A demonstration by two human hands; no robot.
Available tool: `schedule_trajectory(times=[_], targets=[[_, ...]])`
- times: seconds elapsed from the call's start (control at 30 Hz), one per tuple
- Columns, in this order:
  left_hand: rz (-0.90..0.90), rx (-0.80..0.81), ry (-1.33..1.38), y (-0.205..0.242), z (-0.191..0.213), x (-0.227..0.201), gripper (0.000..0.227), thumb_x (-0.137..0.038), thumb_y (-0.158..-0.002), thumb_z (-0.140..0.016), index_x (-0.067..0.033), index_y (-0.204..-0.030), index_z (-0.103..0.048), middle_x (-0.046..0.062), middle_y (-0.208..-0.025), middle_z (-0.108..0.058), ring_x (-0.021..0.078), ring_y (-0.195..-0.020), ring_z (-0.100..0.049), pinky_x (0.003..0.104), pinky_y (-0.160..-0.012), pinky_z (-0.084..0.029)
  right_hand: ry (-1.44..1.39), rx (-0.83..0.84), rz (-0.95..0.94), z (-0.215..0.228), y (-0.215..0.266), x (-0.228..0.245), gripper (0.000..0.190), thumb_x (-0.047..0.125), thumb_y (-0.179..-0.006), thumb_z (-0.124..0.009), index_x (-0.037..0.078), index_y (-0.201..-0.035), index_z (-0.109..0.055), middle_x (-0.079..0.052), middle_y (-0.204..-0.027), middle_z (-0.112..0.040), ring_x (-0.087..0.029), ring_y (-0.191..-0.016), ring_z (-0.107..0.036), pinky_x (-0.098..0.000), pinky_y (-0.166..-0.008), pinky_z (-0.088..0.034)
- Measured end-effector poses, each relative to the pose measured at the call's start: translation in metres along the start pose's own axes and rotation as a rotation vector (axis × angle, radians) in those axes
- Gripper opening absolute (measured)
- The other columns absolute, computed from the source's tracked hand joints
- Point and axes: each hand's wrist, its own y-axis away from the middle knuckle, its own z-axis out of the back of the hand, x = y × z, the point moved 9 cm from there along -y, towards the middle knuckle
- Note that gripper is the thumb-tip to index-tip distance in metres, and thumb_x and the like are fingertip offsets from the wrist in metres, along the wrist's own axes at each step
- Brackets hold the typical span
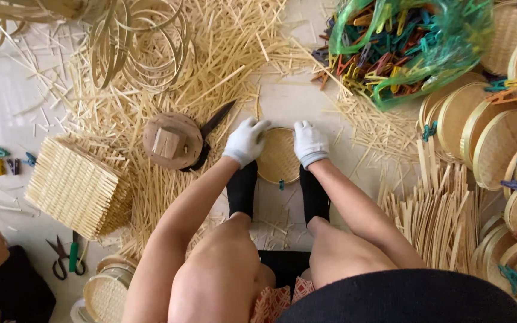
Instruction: Assembling and weaving bamboo strips into small circular trays using a wooden mold and clips.
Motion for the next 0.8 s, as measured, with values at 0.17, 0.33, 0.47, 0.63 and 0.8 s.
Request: schedule_trajectory(times=[0.17, 0.33, 0.47, 0.63, 0.8], targets=[[-0.179, 0.189, -0.244, -0.056, -0.072, -0.007, 0.034, -0.015, -0.088, -0.064, -0.0126, -0.122, -0.063, 0.015, -0.117, -0.064, 0.0358, -0.107, -0.066, 0.044, -0.086, -0.056, 0.037, -0.033, 0.046, -0.006, -0.001, -0.003, 0.018, 0.016, -0.091, -0.060, 0.013, -0.108, -0.060, -0.014, -0.105, -0.066, -0.036, -0.092, -0.069, -0.0522, -0.072, -0.057], [-0.337, 0.371, -0.274, -0.070, -0.079, -0.022, 0.039, -0.009, -0.084, -0.062, -0.0143, -0.123, -0.062, 0.015, -0.115, -0.066, 0.0369, -0.103, -0.068, 0.047, -0.082, -0.057, -0.004, 0.004, 0.029, -0.005, -0.003, -0.006, 0.020, 0.016, -0.087, -0.064, 0.013, -0.106, -0.059, -0.013, -0.104, -0.066, -0.036, -0.094, -0.069, -0.0527, -0.074, -0.057], [-0.315, 0.479, -0.310, -0.068, -0.103, -0.020, 0.034, -0.013, -0.090, -0.059, -0.0143, -0.124, -0.061, 0.016, -0.111, -0.070, 0.0381, -0.097, -0.071, 0.048, -0.076, -0.058, -0.043, -0.002, -0.010, -0.002, 0.008, -0.006, 0.026, 0.016, -0.083, -0.069, 0.012, -0.107, -0.059, -0.014, -0.107, -0.065, -0.037, -0.094, -0.068, -0.0524, -0.075, -0.056], [-0.395, 0.444, -0.325, -0.070, -0.092, -0.024, 0.029, -0.014, -0.096, -0.056, -0.0176, -0.124, -0.061, 0.016, -0.105, -0.073, 0.0390, -0.095, -0.072, 0.049, -0.075, -0.058, -0.213, -0.155, 0.023, 0.010, 0.002, -0.022, 0.025, 0.021, -0.082, -0.073, 0.012, -0.104, -0.065, -0.014, -0.102, -0.065, -0.039, -0.091, -0.066, -0.0532, -0.074, -0.054], [-0.091, 0.231, -0.252, -0.044, -0.053, 0.015, 0.032, -0.014, -0.089, -0.057, -0.0124, -0.121, -0.059, 0.017, -0.102, -0.072, 0.0397, -0.089, -0.072, 0.051, -0.071, -0.057, -0.160, -0.276, 0.055, 0.097, -0.004, -0.009, 0.017, 0.040, -0.084, -0.078, 0.022, -0.086, -0.079, -0.009, -0.091, -0.065, -0.034, -0.088, -0.061, -0.0482, -0.069, -0.050]])
